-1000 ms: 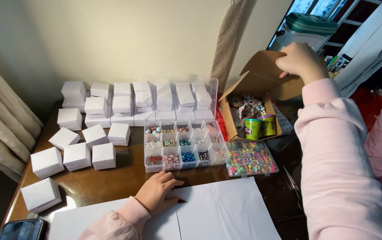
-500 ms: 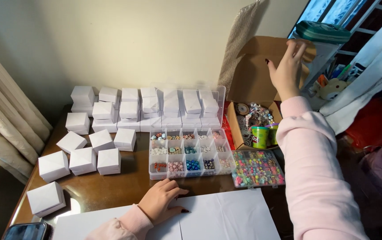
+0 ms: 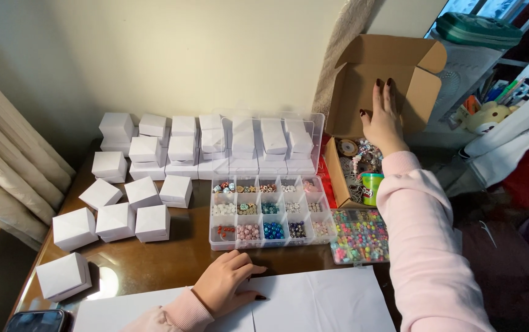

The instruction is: Organize craft supplies in a cardboard box and untangle a length of white string.

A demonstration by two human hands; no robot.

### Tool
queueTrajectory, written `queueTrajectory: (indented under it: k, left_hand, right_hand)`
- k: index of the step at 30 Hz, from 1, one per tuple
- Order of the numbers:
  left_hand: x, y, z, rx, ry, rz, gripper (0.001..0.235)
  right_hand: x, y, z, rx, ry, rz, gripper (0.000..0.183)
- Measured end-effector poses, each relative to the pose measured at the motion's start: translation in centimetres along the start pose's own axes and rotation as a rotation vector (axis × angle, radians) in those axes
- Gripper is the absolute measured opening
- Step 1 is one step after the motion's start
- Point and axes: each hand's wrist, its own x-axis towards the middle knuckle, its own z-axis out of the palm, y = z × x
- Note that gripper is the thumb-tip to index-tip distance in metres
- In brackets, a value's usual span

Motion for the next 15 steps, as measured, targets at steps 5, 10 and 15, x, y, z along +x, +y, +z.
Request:
queueTrajectory:
  k: [5, 10, 15]
  left_hand:
    - [-0.1, -0.2, 0.3, -0.014, 0.017, -0.001, 0.053]
    - [-0.1, -0.4, 0.4, -0.010, 0.017, 0.008, 0.055]
    - [-0.2, -0.6, 0.7, 0.006, 0.016, -0.018, 0.055]
  right_hand:
    - [-0.4, -0.4, -0.8, 0.031, -0.076, 0.051, 0.082]
    - [-0.8, 0.1, -0.7, 0.073, -0.021, -0.037, 0.084]
    - [-2.1, -1.2, -2.4, 0.024, 0.059, -0.050, 0.078]
